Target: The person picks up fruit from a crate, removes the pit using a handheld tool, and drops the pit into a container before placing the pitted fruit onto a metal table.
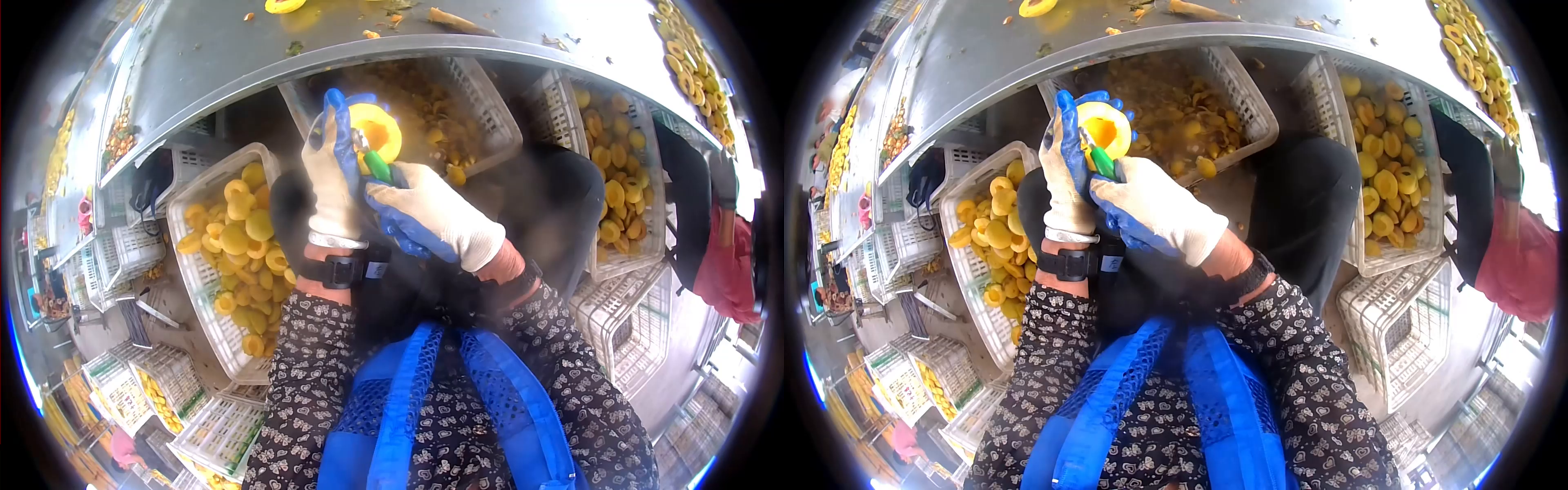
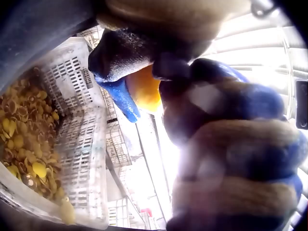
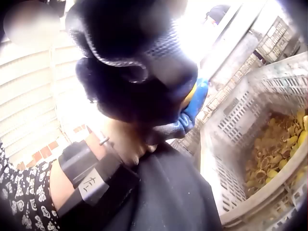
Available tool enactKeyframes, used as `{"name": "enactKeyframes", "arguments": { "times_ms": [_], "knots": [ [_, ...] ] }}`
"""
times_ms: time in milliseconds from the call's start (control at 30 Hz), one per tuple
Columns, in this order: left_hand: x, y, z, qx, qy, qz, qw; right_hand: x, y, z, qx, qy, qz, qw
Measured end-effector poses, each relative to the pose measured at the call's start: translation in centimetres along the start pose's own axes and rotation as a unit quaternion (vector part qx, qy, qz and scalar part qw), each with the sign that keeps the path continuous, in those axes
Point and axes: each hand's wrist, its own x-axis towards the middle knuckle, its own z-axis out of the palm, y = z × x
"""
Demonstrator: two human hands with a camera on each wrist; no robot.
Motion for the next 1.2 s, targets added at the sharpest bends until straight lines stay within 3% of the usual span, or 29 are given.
{"name": "enactKeyframes", "arguments": {
  "times_ms": [100,167,233,267,300,333,367,400,433,500,533,567,633,667,733,767,833,867,900,967,1033,1100,1167,1200],
  "knots": [
    [0.1,-0.1,0.3,-0.030,-0.015,-0.045,0.998,-0.8,0.2,-1.0,0.187,-0.074,0.045,0.979],
    [0.3,-1.2,0.5,0.009,-0.051,0.035,0.998,-0.9,0.9,-2.4,0.276,-0.138,0.059,0.949],
    [0.8,-0.8,0.4,-0.167,-0.044,-0.028,0.985,-1.7,1.2,-3.6,0.430,-0.221,0.078,0.872],
    [0.7,-0.2,0.3,-0.251,-0.032,-0.060,0.966,-2.4,1.2,-3.9,0.354,-0.150,0.010,0.923],
    [0.3,-0.1,0.1,-0.116,-0.034,0.041,0.992,-2.4,1.6,-4.7,0.396,-0.169,-0.014,0.902],
    [0.8,-0.4,-0.8,0.124,0.011,0.239,0.963,-2.1,2.3,-5.6,0.373,-0.126,-0.010,0.919],
    [0.9,-0.8,-1.8,0.364,0.048,0.398,0.841,-1.7,1.9,-5.7,0.264,-0.003,0.023,0.964],
    [0.1,-0.2,-1.5,0.222,0.076,0.350,0.907,-0.9,2.0,-5.5,0.056,0.096,0.033,0.993],
    [-0.8,0.9,-2.0,0.152,0.098,0.330,0.926,0.1,2.8,-5.2,-0.078,0.153,0.009,0.985],
    [-3.4,4.9,-5.1,0.217,0.138,0.342,0.904,0.9,4.0,-5.1,-0.138,0.183,0.027,0.973],
    [-4.8,6.2,-6.8,0.202,0.160,0.302,0.918,0.6,3.7,-4.7,-0.077,0.149,0.049,0.985],
    [-6.4,7.7,-7.8,-0.089,0.188,0.133,0.969,0.6,3.9,-4.3,-0.096,0.144,0.053,0.983],
    [-9.7,5.9,-15.0,-0.049,0.269,0.136,0.952,0.7,4.2,-3.7,-0.132,0.139,0.053,0.980],
    [-12.7,3.8,-20.3,0.155,0.281,0.132,0.938,0.7,4.2,-3.4,-0.131,0.144,0.074,0.978],
    [-17.1,0.4,-26.6,0.371,0.339,0.033,0.864,0.7,5.1,-3.9,-0.113,0.136,0.077,0.981],
    [-19.4,-0.7,-27.8,0.386,0.395,-0.055,0.832,0.7,5.3,-3.9,-0.102,0.135,0.076,0.983],
    [-23.3,-6.3,-32.2,0.271,0.422,-0.053,0.864,0.4,4.7,-3.6,-0.129,0.140,0.080,0.978],
    [-24.3,-6.7,-31.6,0.379,0.394,-0.149,0.824,0.6,5.0,-3.7,-0.120,0.144,0.070,0.980],
    [-27.0,-12.9,-35.0,0.547,0.322,-0.050,0.771,1.1,5.9,-4.5,-0.147,0.144,0.057,0.977],
    [-27.9,-17.5,-35.2,0.547,0.282,-0.275,0.738,1.5,6.4,-5.2,-0.191,0.139,0.062,0.970],
    [-28.3,-21.3,-37.0,0.576,0.148,-0.392,0.701,0.9,5.1,-4.5,-0.242,0.163,0.039,0.956],
    [-26.7,-19.0,-38.8,0.538,0.189,-0.336,0.750,0.3,4.0,-4.7,-0.159,0.152,0.095,0.971],
    [-18.9,-2.1,-30.2,0.404,0.357,-0.115,0.834,-0.2,3.4,-5.4,-0.131,0.171,0.076,0.974],
    [-15.9,1.5,-29.3,0.321,0.431,-0.096,0.837,-0.4,3.4,-5.6,-0.119,0.176,0.071,0.975]
  ]
}}
